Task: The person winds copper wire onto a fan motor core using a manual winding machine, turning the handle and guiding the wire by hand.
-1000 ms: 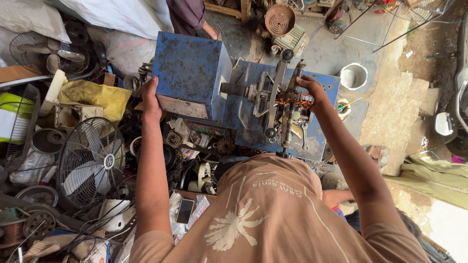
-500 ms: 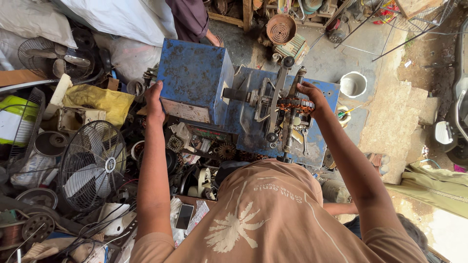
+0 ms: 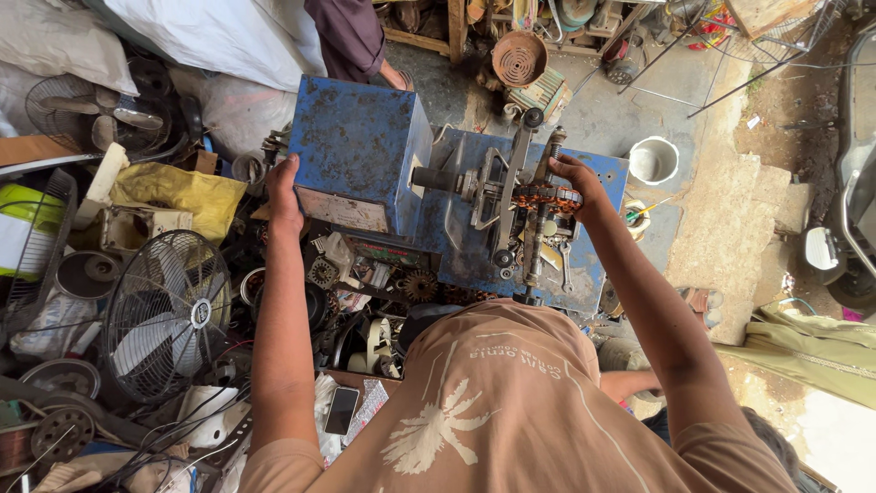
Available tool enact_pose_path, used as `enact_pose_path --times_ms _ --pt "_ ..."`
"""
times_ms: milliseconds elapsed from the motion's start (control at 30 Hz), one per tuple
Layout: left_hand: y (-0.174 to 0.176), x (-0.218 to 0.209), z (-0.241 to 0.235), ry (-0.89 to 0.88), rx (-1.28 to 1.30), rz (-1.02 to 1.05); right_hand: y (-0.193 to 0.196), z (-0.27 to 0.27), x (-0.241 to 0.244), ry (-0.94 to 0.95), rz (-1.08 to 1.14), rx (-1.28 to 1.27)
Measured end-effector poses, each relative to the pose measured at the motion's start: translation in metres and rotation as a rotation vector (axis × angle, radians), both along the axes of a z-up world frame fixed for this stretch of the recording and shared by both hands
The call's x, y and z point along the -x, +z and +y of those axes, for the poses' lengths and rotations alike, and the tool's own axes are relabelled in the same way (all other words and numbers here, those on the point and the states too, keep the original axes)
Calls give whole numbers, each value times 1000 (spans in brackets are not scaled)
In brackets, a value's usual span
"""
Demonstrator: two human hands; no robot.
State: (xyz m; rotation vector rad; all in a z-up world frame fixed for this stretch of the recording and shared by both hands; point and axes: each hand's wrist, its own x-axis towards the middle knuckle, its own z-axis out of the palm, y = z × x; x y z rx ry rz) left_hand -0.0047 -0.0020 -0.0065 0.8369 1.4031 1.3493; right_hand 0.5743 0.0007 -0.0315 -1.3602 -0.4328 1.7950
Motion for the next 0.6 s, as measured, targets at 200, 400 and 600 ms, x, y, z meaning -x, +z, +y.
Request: enact_pose_path --times_ms 200,400,600 --pt "-20 11 3 20 10 -2 5 -1 1 5 -3 11" --pt "-28 14 4 80 62 2 3 0 1 19 2 8" --pt "-42 23 6 55 63 23 0 1 -1 10 5 11"
